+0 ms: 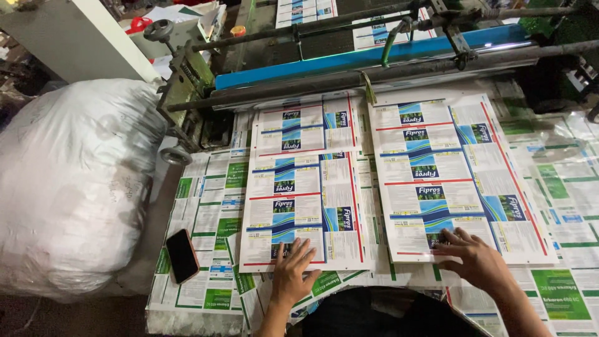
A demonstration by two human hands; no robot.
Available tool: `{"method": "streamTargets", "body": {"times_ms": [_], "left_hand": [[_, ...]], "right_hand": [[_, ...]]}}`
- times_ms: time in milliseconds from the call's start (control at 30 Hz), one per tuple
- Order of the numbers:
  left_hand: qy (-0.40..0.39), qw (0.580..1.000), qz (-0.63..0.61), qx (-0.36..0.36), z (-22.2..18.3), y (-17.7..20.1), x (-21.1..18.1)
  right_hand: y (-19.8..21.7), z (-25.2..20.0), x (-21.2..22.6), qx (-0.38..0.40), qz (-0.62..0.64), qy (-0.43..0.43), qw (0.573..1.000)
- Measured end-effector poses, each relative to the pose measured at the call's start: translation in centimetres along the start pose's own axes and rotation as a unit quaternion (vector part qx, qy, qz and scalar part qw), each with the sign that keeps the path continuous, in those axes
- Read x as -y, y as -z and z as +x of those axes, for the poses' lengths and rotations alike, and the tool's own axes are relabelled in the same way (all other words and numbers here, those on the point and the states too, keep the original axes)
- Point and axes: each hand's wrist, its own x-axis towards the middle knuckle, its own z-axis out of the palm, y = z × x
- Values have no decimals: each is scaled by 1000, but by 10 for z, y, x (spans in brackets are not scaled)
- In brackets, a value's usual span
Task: The person repeatedly picks up printed paper sheets from a conveyor and stacks them into two neat piles on the table. The hands align each sheet before placing it down, maintaining consistent edges throughout the process.
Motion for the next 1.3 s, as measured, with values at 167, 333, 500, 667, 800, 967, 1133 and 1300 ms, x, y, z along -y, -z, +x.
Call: {"method": "streamTargets", "body": {"times_ms": [167, 333, 500, 667, 800, 967, 1133, 1300], "left_hand": [[-7, 998, -22, -50, 0, -1, -4], [7, 998, 1, -70, 1, -19, 4], [-16, 993, 14, -119, 0, -16, -1], [-21, 992, 4, -128, -1, -19, 0], [-18, 991, -6, -132, 1, -12, -7], [-20, 992, -1, -126, -1, -13, -5], [2, 994, -20, -107, -1, -14, -2], [-3, 994, -16, -109, -2, -16, 0]], "right_hand": [[21, 12, 0, 58, -14, -52, 997], [64, -4, 31, -138, -75, -30, 987], [53, -35, 46, -328, -9, 5, 945], [-2, -38, 43, -258, -11, -43, 965], [-16, -27, 39, -249, 3, -32, 968], [-11, -1, 35, -269, 15, -29, 963], [-14, 25, 27, -274, 3, -23, 961], [-33, 44, 13, -259, -29, -21, 965]]}}
